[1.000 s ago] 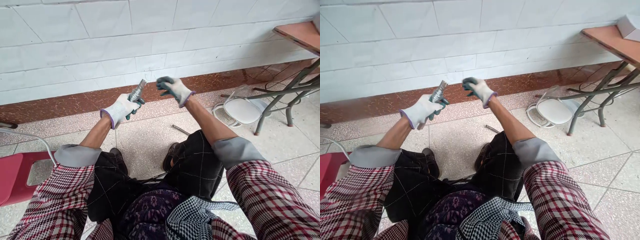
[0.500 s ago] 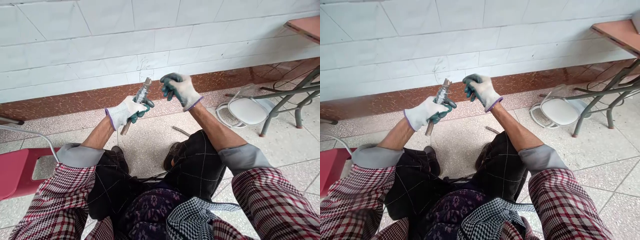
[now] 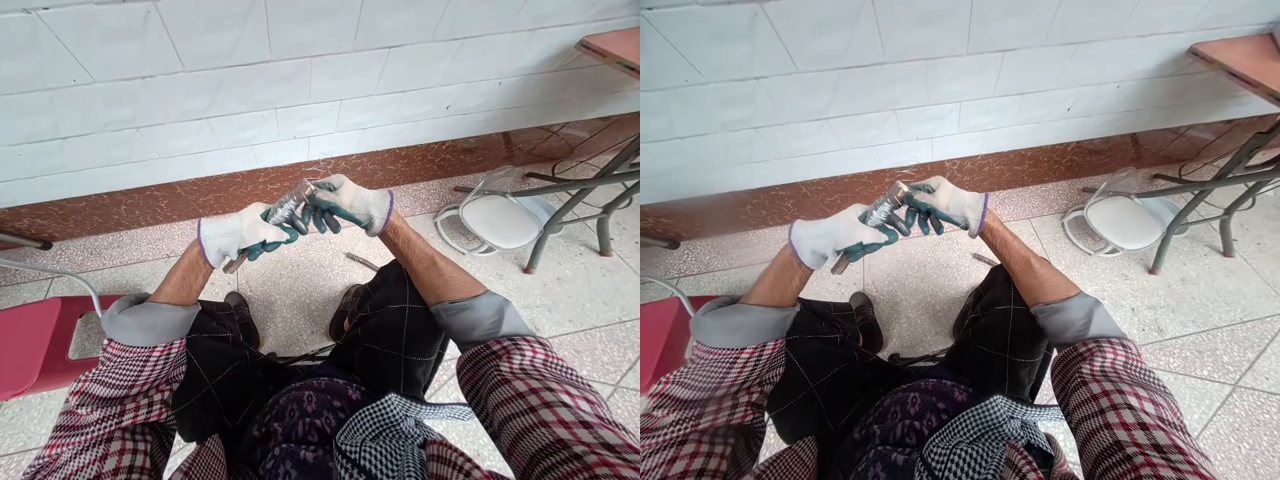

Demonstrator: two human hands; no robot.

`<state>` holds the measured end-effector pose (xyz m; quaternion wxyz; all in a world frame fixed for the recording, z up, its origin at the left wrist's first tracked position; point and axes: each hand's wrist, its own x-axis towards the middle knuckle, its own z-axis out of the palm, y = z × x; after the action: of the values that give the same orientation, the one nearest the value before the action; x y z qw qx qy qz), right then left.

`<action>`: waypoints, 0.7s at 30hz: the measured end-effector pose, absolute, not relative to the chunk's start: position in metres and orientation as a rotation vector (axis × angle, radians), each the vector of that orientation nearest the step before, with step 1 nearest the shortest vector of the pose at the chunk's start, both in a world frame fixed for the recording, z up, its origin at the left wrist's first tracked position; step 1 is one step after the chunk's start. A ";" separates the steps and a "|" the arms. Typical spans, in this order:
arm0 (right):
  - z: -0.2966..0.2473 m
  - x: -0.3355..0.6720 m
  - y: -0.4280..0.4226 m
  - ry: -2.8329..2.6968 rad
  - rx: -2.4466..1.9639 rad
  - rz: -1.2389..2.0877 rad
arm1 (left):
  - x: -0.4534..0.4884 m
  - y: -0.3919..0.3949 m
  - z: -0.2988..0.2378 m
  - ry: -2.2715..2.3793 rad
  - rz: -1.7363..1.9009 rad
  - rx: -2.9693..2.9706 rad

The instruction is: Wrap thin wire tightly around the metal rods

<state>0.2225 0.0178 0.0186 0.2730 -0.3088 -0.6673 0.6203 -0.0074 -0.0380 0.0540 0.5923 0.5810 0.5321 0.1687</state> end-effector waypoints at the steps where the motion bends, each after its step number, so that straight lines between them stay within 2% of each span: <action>1: 0.017 0.226 0.016 -1.802 -0.871 1.647 | -0.012 -0.039 0.057 1.256 0.420 1.373; 6: 0.018 0.242 0.016 -1.707 -1.024 1.443 | -0.039 -0.042 0.057 1.269 0.472 1.459; 10: 0.023 0.248 0.016 -1.616 -0.955 1.341 | -0.045 -0.041 0.051 1.336 0.529 1.414; 15: 0.025 0.254 0.009 -1.661 -0.827 1.559 | -0.055 -0.018 0.052 1.371 1.002 1.121; 18: 0.012 0.261 0.011 -1.768 -1.035 1.654 | -0.092 -0.003 0.060 1.295 1.215 0.967; 21: -0.010 0.282 0.027 -1.795 -1.253 1.583 | -0.147 -0.002 0.068 1.229 1.403 1.033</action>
<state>0.2823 0.0272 -0.0096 0.2181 -0.4526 -0.6485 0.5719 -0.1472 -0.0016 0.0682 0.4833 0.4241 0.5047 0.5761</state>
